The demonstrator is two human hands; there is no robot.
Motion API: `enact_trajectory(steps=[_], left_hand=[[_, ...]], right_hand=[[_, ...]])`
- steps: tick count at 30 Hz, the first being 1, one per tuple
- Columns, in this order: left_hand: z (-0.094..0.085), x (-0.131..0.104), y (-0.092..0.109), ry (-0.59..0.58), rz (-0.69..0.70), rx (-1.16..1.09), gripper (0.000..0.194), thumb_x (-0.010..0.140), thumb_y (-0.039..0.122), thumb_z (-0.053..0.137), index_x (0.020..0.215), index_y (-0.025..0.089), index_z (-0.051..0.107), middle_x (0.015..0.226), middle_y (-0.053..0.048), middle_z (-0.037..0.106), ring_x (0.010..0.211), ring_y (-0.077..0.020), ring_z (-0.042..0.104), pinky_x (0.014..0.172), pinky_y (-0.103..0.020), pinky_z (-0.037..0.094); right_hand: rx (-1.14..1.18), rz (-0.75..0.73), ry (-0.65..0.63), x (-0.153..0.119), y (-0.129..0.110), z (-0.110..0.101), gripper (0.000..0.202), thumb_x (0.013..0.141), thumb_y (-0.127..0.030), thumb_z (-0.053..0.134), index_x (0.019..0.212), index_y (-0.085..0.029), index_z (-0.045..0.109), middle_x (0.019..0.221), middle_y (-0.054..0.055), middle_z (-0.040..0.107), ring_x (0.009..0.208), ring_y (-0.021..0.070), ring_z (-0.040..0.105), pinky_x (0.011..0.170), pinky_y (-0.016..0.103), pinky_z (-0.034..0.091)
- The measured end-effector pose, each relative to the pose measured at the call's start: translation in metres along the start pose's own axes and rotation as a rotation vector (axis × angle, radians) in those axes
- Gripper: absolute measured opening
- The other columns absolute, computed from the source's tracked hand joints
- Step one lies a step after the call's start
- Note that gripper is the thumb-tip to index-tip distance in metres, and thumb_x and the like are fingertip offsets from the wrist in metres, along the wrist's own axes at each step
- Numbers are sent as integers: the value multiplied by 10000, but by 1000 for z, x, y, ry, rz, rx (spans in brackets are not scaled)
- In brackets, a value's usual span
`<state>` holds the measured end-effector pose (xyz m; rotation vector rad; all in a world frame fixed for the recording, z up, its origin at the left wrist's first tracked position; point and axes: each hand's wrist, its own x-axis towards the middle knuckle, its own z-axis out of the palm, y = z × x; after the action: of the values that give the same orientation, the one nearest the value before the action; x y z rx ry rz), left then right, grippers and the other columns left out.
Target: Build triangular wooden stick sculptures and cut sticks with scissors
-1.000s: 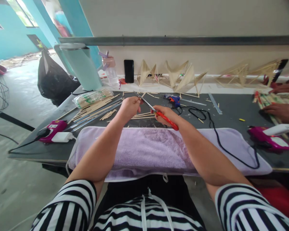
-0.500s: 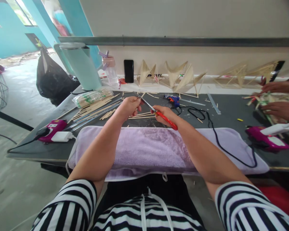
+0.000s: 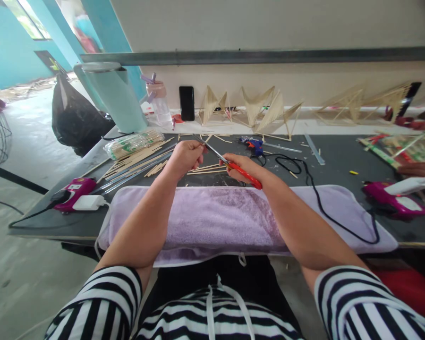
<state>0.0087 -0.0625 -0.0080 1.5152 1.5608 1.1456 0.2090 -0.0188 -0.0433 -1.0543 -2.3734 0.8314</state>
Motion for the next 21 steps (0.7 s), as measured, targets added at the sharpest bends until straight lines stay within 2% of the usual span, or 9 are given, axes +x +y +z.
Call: enact_trajectory(steps=[10, 14, 21], left_hand=[[3, 5, -11, 82, 116, 208, 230, 772, 270, 455, 676, 156, 630, 468, 33, 530, 336, -68, 417, 364, -179, 306], [4, 6, -12, 114, 124, 241, 237, 764, 260, 438, 634, 161, 609, 475, 30, 536, 352, -74, 433, 390, -187, 326], [5, 7, -15, 116, 146, 225, 233, 754, 225, 430, 596, 163, 590, 455, 29, 523, 357, -72, 424, 399, -183, 323]], right_hand=[[-6, 3, 13, 3, 4, 1, 382, 575, -128, 448, 923, -196, 591, 670, -28, 567, 525, 118, 456, 526, 232, 334], [-18, -31, 65, 6, 12, 6, 344, 563, -146, 463, 876, -197, 596, 660, -30, 558, 575, 130, 480, 568, 234, 352], [14, -98, 144, 7, 13, 13, 288, 562, -171, 444, 813, -191, 582, 614, -41, 496, 551, 120, 436, 556, 233, 322]])
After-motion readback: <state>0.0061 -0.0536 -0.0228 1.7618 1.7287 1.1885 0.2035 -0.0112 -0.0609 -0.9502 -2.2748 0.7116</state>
